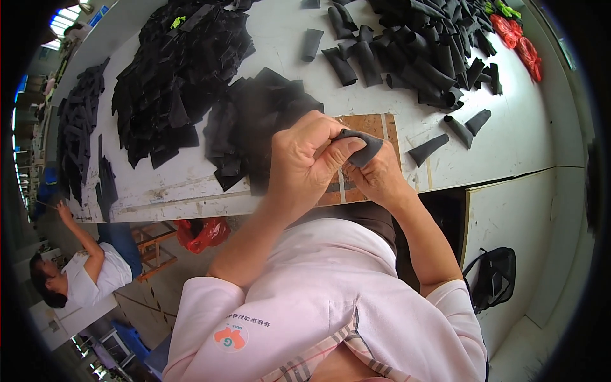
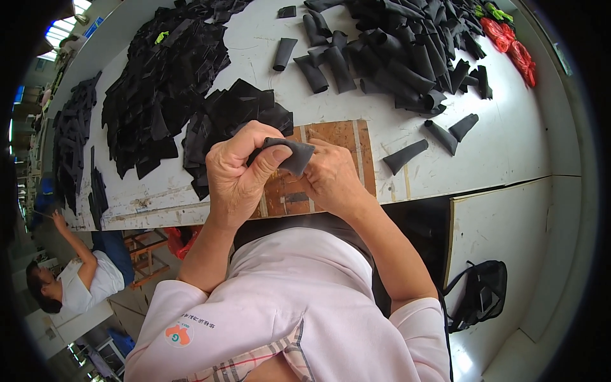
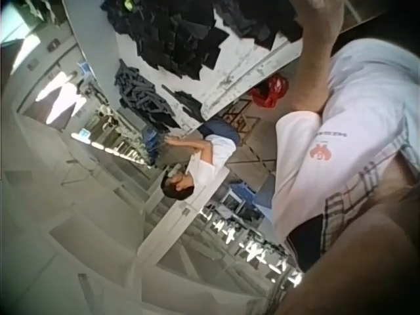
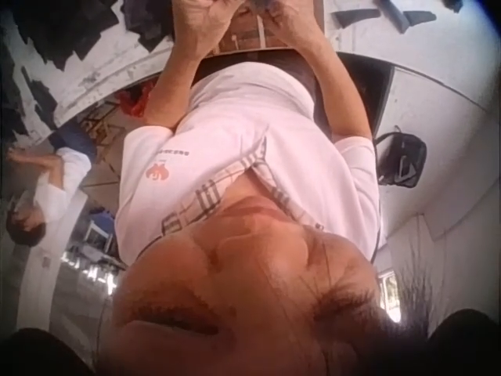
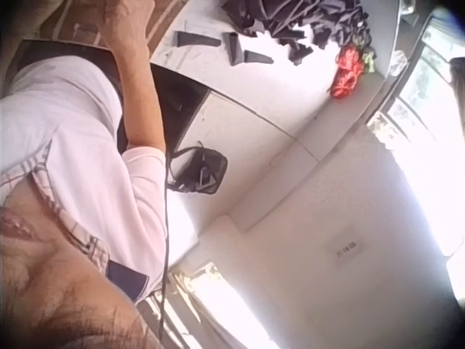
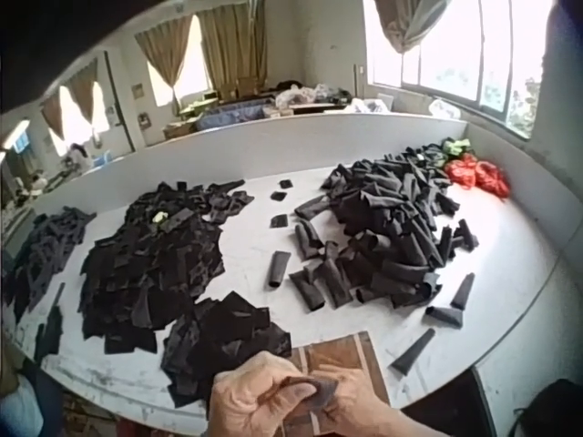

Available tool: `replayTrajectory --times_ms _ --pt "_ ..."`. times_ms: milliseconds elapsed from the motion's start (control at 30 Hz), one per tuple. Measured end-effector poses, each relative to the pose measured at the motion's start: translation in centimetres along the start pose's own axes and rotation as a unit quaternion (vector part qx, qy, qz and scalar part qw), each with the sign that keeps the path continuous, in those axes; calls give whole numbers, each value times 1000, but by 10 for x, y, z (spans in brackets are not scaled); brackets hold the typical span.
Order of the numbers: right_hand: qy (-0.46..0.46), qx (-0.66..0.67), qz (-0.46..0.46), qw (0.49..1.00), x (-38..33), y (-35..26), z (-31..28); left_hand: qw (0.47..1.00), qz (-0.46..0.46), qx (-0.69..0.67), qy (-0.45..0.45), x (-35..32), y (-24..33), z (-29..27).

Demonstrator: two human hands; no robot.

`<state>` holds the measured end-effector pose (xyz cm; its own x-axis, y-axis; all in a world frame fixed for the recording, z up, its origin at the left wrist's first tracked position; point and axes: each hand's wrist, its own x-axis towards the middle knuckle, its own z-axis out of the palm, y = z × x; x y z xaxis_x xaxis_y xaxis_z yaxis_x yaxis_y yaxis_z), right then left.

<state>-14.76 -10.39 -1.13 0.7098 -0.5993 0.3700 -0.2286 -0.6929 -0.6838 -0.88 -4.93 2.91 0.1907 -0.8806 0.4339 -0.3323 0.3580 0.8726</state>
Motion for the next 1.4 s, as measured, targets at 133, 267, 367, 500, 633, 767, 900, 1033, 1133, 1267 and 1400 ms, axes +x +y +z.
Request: replayTrajectory --times_ms 133,267,367,500,633,767,900,1033,1133,1267,1400 --pt "34 -53 -1 998 -9 19 27 996 -42 50 -62 3 -12 -1" --pt "23 -84 22 996 -9 11 22 998 -41 -22 43 -10 -4 10" --pt "3 -99 16 995 -2 -3 6 963 -38 -253 85 -12 0 8" --pt "-2 -145 -5 989 7 -13 -10 878 -95 -453 125 -14 -16 -12" --pt "-41 -114 -6 993 3 1 9 892 -121 -425 99 -24 -22 -9" --pt "-46 -109 -16 993 3 0 2 931 -100 -336 101 -19 -19 -13" --pt "-25 -89 -18 996 -2 4 11 948 -88 -296 78 -23 -21 -10" --pt "-77 -75 -15 994 7 -2 0 964 -108 -221 102 -27 -47 -15" --pt "22 295 20 955 30 -15 -39 970 -193 33 147 -14 -82 -20" --pt "208 462 104 856 54 17 -64 911 -98 395 69 21 -135 -13" --pt "155 414 288 849 2 24 -33 821 -185 538 -45 39 -164 2"
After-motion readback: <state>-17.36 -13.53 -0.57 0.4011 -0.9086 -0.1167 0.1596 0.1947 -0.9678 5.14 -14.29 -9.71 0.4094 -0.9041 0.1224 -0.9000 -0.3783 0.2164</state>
